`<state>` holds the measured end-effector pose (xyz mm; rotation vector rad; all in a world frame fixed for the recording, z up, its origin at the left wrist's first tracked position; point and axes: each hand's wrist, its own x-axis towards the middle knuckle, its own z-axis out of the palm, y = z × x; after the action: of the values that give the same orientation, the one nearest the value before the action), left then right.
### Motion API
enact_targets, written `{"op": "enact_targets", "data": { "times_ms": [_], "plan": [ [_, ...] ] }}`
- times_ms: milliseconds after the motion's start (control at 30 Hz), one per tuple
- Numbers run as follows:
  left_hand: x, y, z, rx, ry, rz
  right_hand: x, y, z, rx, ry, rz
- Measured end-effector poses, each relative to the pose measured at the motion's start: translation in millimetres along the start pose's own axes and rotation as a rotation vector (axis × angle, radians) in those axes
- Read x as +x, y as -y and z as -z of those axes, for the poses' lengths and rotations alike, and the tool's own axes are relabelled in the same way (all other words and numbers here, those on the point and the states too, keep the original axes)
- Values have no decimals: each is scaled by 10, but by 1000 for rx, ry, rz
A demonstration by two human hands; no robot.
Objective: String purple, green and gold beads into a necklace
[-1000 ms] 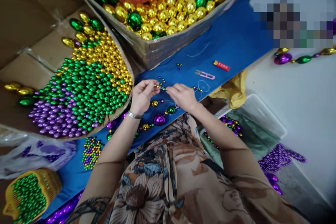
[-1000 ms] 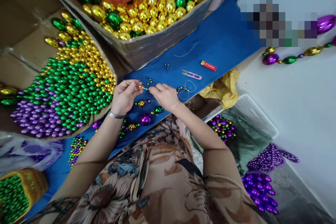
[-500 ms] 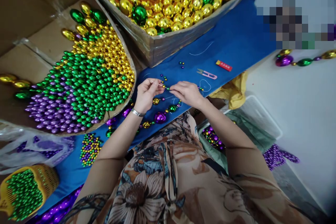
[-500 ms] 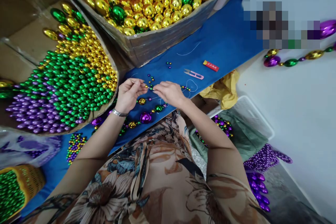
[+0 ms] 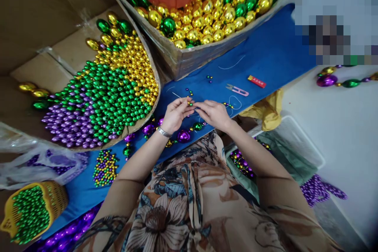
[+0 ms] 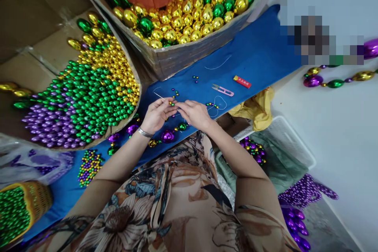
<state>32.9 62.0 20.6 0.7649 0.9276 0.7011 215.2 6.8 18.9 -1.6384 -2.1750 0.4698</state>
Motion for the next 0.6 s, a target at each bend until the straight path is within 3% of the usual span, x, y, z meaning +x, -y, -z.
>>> {"op": "enact_targets", "data": {
  "times_ms": [300, 600],
  "plan": [
    [-6, 31, 21, -32, -95, -38, -41, 95, -6, -90, 19, -36],
    [107, -37, 153, -41, -221, -234, -236, -57, 115, -318, 151, -43]
  ]
}}
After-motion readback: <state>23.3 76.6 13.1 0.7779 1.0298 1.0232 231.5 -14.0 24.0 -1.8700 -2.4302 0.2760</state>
